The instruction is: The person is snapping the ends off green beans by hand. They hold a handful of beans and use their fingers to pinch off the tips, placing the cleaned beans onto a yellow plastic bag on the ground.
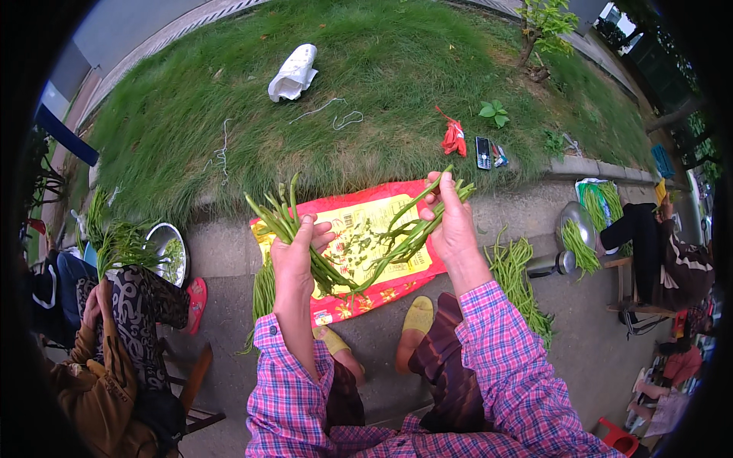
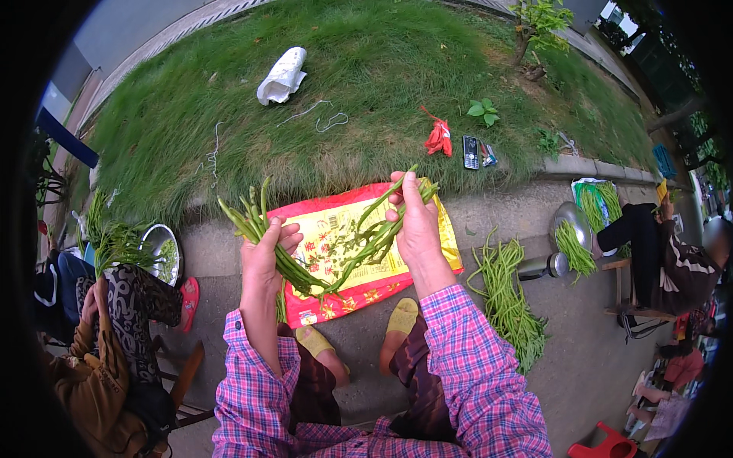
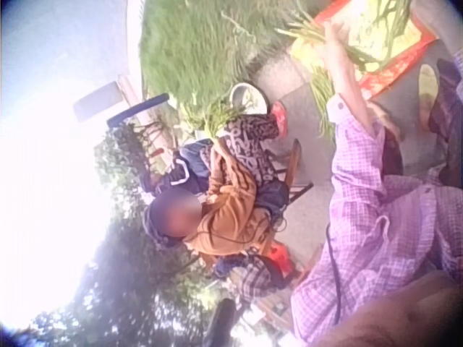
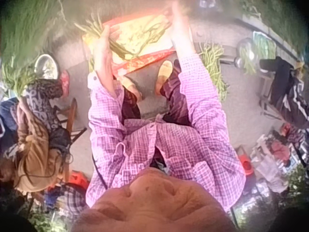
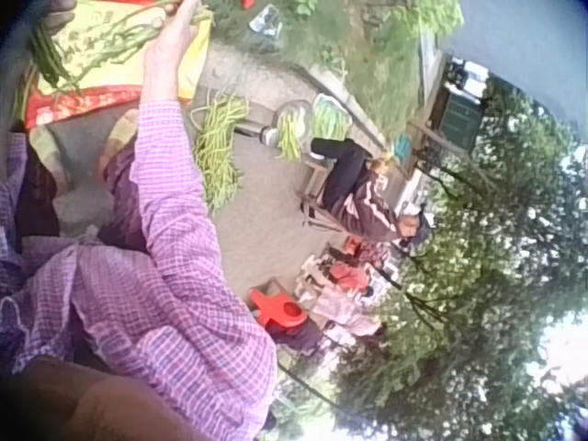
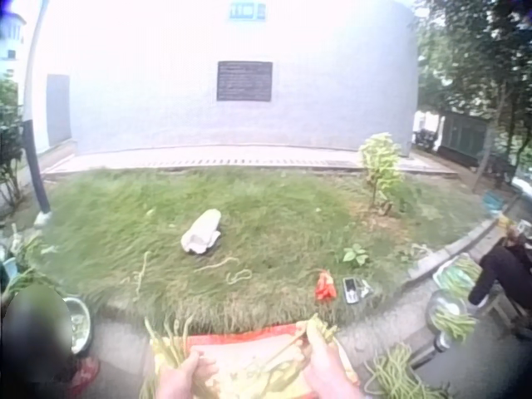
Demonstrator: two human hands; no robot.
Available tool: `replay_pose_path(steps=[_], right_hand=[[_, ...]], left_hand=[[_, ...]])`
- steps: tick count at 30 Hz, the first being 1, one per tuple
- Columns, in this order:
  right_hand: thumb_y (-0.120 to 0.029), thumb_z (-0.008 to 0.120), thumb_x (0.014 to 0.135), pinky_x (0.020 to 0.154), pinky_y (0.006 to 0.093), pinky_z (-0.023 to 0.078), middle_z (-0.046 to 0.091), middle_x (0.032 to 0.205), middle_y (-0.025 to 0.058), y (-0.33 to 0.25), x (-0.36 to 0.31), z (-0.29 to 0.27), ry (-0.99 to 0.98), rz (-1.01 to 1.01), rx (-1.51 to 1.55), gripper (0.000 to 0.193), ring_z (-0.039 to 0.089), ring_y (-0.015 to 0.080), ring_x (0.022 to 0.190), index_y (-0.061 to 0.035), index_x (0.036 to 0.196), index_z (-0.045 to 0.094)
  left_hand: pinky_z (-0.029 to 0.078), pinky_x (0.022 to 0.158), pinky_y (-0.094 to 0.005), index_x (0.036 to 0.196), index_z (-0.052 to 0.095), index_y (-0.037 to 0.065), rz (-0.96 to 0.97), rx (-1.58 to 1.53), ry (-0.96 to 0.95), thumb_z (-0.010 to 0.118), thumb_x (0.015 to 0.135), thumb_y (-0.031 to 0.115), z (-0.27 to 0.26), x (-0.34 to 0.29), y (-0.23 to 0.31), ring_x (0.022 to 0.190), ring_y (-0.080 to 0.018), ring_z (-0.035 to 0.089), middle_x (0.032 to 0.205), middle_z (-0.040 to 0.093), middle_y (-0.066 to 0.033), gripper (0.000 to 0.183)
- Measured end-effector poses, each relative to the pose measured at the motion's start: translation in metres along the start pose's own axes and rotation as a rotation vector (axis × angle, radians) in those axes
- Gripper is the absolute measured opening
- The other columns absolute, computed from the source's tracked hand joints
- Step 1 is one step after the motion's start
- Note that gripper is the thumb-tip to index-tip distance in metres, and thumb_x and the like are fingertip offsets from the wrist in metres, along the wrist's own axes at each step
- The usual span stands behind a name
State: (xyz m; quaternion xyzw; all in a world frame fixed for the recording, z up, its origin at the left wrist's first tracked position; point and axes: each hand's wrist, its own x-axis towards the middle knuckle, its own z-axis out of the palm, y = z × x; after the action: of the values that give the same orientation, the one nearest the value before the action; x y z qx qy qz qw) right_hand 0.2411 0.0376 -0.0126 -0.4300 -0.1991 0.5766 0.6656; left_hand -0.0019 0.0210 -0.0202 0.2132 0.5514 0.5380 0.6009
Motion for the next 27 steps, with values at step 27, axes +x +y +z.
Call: replay_pose_path(steps=[27], right_hand=[[-0.019, 0.063, 0.089, 0.067, 0.0370, 0.049, 0.062, 0.082, 0.0188, 0.039, -0.030, 0.026, -0.514, -0.135, -1.115, 0.018, 0.063, 0.0288, 0.073, -0.0057, 0.102, 0.061]], left_hand=[[0.049, 0.067, -0.0239, 0.106, 0.070, 0.002, 0.217, 0.425, -0.224, 0.069, 0.088, 0.008, 0.021, -0.022, -0.002, 0.075, -0.0059, 0.060, 0.083, 0.069, -0.0010, 0.019]])
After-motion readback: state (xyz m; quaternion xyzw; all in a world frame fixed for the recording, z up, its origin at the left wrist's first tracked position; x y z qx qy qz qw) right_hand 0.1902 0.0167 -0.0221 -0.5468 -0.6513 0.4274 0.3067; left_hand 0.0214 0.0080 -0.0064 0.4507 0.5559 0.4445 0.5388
